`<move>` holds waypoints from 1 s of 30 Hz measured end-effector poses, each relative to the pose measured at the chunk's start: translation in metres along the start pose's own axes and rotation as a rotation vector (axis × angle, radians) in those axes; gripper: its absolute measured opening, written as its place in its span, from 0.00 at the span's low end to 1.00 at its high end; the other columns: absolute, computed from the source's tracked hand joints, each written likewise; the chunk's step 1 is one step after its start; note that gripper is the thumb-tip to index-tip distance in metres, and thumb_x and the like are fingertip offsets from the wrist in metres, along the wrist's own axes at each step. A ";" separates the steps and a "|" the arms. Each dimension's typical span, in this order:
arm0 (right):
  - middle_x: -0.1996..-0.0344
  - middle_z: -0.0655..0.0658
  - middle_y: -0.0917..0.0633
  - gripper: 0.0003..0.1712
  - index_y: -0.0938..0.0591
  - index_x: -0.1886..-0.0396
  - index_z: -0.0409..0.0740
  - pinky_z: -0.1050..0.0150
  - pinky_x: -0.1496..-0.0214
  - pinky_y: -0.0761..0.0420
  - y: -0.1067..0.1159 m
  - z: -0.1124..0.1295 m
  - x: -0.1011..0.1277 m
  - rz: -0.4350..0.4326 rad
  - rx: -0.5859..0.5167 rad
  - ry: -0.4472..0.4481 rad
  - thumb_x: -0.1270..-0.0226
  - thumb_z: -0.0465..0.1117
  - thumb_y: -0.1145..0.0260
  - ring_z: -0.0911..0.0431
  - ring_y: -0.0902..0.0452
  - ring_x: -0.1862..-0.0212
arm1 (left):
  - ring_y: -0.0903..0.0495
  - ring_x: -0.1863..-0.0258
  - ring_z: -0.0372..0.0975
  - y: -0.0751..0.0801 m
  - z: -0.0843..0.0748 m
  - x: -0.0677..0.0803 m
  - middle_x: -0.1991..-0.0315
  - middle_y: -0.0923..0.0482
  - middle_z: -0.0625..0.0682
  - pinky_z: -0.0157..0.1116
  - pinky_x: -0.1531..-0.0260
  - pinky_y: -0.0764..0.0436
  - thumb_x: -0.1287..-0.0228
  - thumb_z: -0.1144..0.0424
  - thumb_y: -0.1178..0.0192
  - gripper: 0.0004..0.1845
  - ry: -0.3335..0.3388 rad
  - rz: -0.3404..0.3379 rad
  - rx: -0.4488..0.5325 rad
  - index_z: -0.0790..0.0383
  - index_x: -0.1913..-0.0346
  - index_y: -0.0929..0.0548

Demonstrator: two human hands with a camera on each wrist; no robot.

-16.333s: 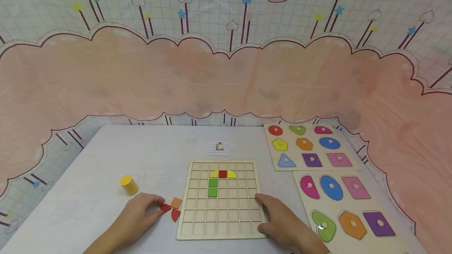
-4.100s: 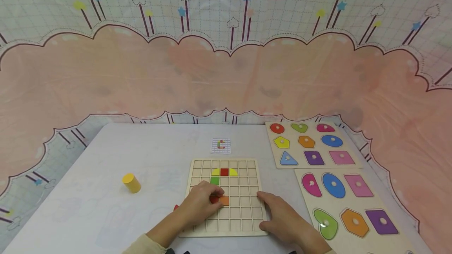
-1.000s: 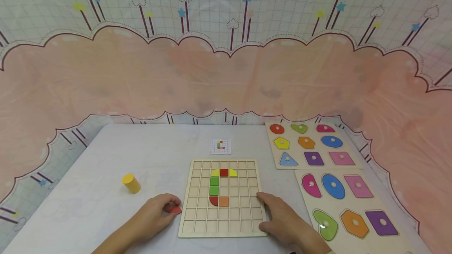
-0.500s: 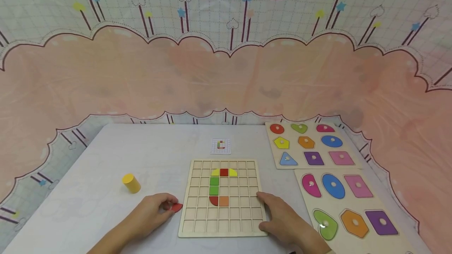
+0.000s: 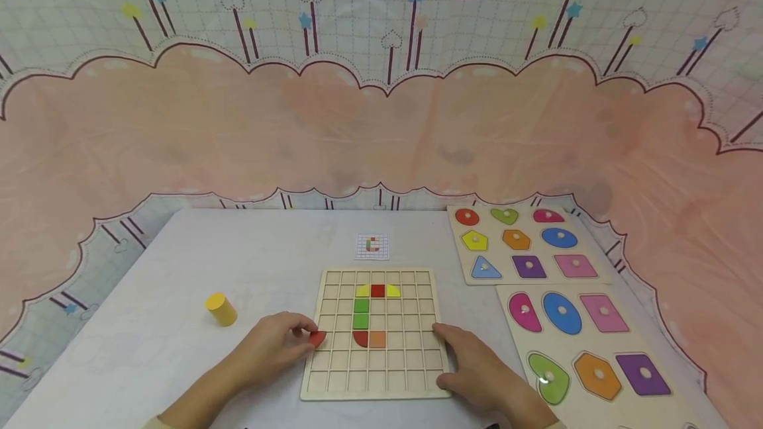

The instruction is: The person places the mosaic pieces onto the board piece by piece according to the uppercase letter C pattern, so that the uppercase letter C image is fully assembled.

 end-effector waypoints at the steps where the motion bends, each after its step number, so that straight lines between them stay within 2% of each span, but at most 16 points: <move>1: 0.34 0.40 0.26 0.47 0.27 0.31 0.40 0.39 0.32 0.35 0.000 0.000 0.000 0.000 -0.004 -0.003 0.53 0.39 0.18 0.38 0.35 0.31 | 0.24 0.66 0.32 -0.002 -0.003 -0.003 0.68 0.19 0.37 0.35 0.63 0.22 0.38 0.60 0.30 0.03 -0.008 0.006 -0.001 0.51 0.64 0.14; 8: 0.34 0.40 0.26 0.47 0.27 0.31 0.39 0.39 0.32 0.35 -0.001 0.000 0.000 0.005 -0.011 -0.012 0.53 0.38 0.18 0.38 0.35 0.31 | 0.24 0.67 0.33 -0.017 -0.019 -0.021 0.68 0.19 0.39 0.33 0.65 0.22 0.39 0.61 0.29 0.04 -0.014 0.058 0.042 0.54 0.63 0.12; 14: 0.33 0.40 0.26 0.47 0.27 0.31 0.39 0.39 0.32 0.36 -0.001 -0.001 0.000 0.010 -0.011 0.002 0.53 0.39 0.18 0.39 0.35 0.31 | 0.21 0.66 0.33 -0.028 -0.039 -0.033 0.67 0.16 0.41 0.33 0.64 0.20 0.37 0.60 0.30 0.03 -0.101 0.039 0.046 0.55 0.64 0.12; 17: 0.33 0.40 0.26 0.47 0.27 0.31 0.39 0.39 0.32 0.35 -0.001 -0.001 -0.001 0.008 -0.010 0.009 0.53 0.38 0.18 0.38 0.35 0.31 | 0.20 0.66 0.33 -0.034 -0.046 -0.038 0.67 0.15 0.42 0.32 0.64 0.20 0.36 0.60 0.31 0.04 -0.121 0.043 0.055 0.56 0.63 0.12; 24: 0.33 0.40 0.26 0.48 0.27 0.30 0.39 0.40 0.32 0.35 -0.001 -0.002 -0.002 0.016 -0.014 0.002 0.53 0.39 0.18 0.39 0.35 0.30 | 0.23 0.65 0.32 -0.048 -0.055 -0.045 0.64 0.15 0.41 0.33 0.60 0.23 0.37 0.59 0.31 0.08 -0.092 0.091 0.020 0.58 0.58 0.10; 30: 0.34 0.40 0.26 0.47 0.27 0.31 0.39 0.39 0.32 0.35 -0.001 -0.001 -0.002 0.016 -0.013 -0.003 0.53 0.39 0.18 0.39 0.35 0.31 | 0.28 0.70 0.30 -0.054 -0.061 -0.048 0.68 0.17 0.37 0.32 0.63 0.28 0.36 0.57 0.32 0.06 -0.124 0.083 0.006 0.54 0.61 0.11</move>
Point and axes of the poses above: each hand's wrist, its own x-axis away from the middle knuckle, its own y-axis out of the back of the hand, z = x × y, the point moved 8 cm from there along -x, towards the middle knuckle
